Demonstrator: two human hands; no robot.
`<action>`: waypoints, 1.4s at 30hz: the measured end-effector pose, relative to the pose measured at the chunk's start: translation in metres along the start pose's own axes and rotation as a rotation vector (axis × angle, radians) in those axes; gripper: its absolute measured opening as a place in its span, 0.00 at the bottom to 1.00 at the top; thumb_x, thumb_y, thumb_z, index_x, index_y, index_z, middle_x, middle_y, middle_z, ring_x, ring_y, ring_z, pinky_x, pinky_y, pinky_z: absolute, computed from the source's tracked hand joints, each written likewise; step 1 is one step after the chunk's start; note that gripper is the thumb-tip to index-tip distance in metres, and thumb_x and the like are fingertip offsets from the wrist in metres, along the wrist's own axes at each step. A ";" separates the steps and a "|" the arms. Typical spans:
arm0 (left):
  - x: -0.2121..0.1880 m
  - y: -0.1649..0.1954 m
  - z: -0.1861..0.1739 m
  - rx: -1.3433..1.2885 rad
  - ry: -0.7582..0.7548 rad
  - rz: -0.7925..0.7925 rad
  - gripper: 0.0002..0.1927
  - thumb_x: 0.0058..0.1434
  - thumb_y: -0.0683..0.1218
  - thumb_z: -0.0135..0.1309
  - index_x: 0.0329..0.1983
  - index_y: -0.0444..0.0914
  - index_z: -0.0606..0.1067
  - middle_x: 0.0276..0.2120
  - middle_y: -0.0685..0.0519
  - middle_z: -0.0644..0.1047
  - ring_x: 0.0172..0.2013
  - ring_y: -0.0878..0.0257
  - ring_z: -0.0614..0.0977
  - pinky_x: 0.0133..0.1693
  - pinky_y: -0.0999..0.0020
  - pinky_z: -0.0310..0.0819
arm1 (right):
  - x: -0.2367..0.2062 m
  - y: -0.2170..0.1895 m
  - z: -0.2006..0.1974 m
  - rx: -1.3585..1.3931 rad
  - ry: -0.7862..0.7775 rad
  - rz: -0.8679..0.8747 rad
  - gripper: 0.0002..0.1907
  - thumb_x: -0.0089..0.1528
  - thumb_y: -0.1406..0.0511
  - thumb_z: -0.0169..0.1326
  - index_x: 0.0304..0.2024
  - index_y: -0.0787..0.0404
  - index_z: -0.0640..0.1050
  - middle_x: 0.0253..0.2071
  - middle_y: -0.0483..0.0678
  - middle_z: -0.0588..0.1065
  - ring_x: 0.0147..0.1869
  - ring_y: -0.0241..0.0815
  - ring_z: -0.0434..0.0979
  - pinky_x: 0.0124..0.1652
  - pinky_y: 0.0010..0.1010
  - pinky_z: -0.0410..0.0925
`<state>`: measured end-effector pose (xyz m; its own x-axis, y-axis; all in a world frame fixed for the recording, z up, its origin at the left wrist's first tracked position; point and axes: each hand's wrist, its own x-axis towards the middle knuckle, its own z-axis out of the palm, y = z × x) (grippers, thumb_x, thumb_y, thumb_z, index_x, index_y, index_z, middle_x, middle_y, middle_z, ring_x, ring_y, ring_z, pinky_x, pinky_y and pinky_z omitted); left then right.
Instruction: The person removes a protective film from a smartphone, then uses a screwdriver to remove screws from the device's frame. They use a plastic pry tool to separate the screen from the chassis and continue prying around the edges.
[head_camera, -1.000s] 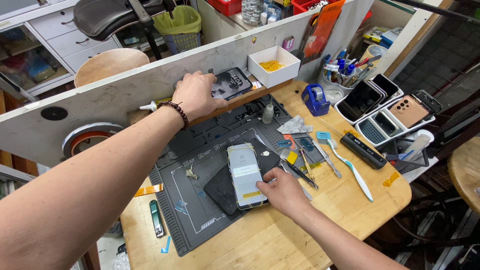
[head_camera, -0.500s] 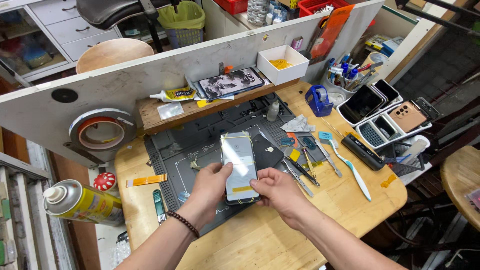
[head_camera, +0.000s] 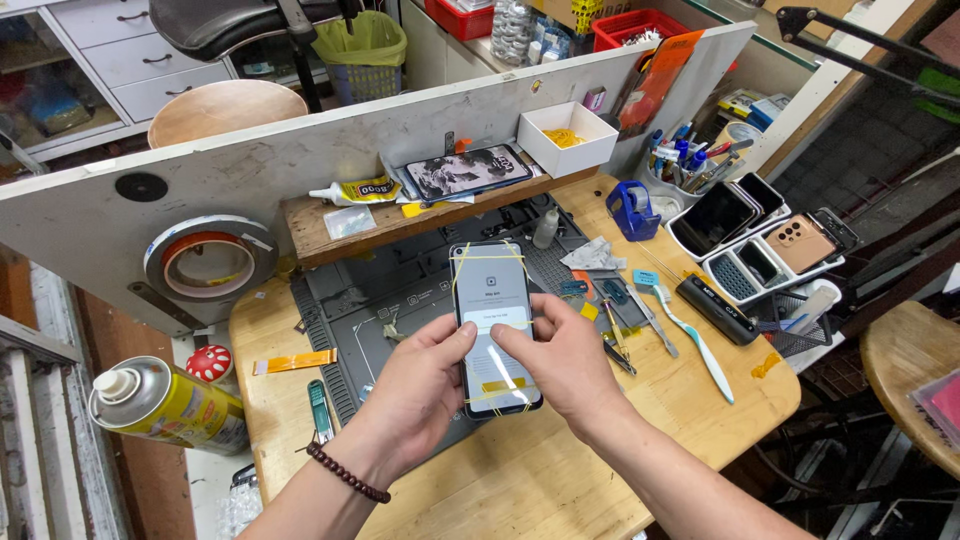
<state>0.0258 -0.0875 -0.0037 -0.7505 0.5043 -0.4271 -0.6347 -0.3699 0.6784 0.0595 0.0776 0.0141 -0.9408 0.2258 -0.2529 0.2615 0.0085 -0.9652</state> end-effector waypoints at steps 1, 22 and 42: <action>-0.002 0.001 0.003 0.021 0.011 -0.005 0.16 0.69 0.47 0.47 0.55 0.36 0.76 0.46 0.52 0.81 0.45 0.63 0.81 0.49 0.60 0.77 | -0.002 -0.001 0.001 -0.001 0.017 -0.006 0.23 0.58 0.64 0.60 0.54 0.67 0.75 0.41 0.49 0.84 0.41 0.32 0.83 0.38 0.24 0.73; -0.006 0.006 0.019 -0.025 -0.179 -0.071 0.19 0.71 0.49 0.40 0.55 0.34 0.74 0.47 0.45 0.80 0.45 0.55 0.82 0.51 0.57 0.77 | -0.029 -0.001 -0.018 -0.100 0.158 -0.075 0.14 0.62 0.62 0.57 0.43 0.67 0.80 0.32 0.45 0.80 0.34 0.30 0.75 0.35 0.24 0.68; 0.059 -0.023 0.090 -0.141 0.128 0.097 0.20 0.72 0.48 0.38 0.57 0.32 0.72 0.49 0.46 0.79 0.48 0.57 0.81 0.54 0.57 0.78 | 0.087 0.007 -0.124 0.132 -0.282 -0.005 0.18 0.64 0.63 0.50 0.53 0.66 0.78 0.35 0.44 0.81 0.35 0.30 0.78 0.33 0.24 0.71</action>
<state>0.0127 0.0213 0.0093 -0.8206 0.3617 -0.4425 -0.5715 -0.5220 0.6332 0.0062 0.2177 -0.0064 -0.9695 -0.0532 -0.2393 0.2442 -0.1222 -0.9620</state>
